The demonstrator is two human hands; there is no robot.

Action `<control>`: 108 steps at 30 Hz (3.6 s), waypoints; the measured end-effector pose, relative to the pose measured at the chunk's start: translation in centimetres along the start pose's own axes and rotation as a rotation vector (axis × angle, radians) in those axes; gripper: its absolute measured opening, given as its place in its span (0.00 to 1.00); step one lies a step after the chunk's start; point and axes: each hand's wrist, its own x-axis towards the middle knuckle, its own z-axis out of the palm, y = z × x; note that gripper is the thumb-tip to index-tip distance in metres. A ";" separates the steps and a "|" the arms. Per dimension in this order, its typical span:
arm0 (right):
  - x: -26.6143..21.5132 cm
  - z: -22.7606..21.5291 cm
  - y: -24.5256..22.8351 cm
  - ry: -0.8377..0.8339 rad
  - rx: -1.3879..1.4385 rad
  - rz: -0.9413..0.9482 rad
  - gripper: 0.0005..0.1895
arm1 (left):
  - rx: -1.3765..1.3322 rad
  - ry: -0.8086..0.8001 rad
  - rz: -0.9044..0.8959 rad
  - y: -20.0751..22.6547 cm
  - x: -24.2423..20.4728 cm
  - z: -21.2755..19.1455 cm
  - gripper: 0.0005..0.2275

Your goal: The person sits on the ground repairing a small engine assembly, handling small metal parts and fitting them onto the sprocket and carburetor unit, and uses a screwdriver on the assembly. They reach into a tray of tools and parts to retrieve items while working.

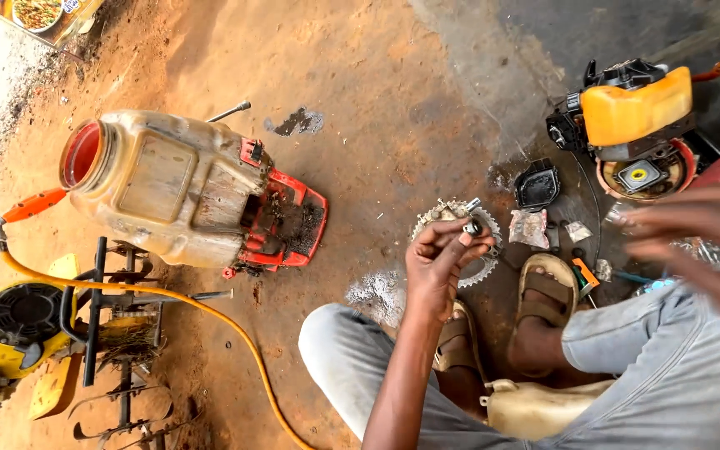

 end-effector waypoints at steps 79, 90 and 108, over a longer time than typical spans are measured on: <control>-2.1 17.4 15.5 -0.412 -0.356 1.078 0.16 | 0.199 0.051 -0.339 -14.6 1.0 -4.5 0.10; -1.4 18.7 11.9 -0.098 0.297 0.636 0.15 | 0.229 -0.018 -0.318 -17.4 1.0 -5.2 0.10; -2.0 21.6 11.9 0.328 1.608 0.953 0.16 | 0.968 -0.226 0.274 -14.4 -0.2 -3.3 0.10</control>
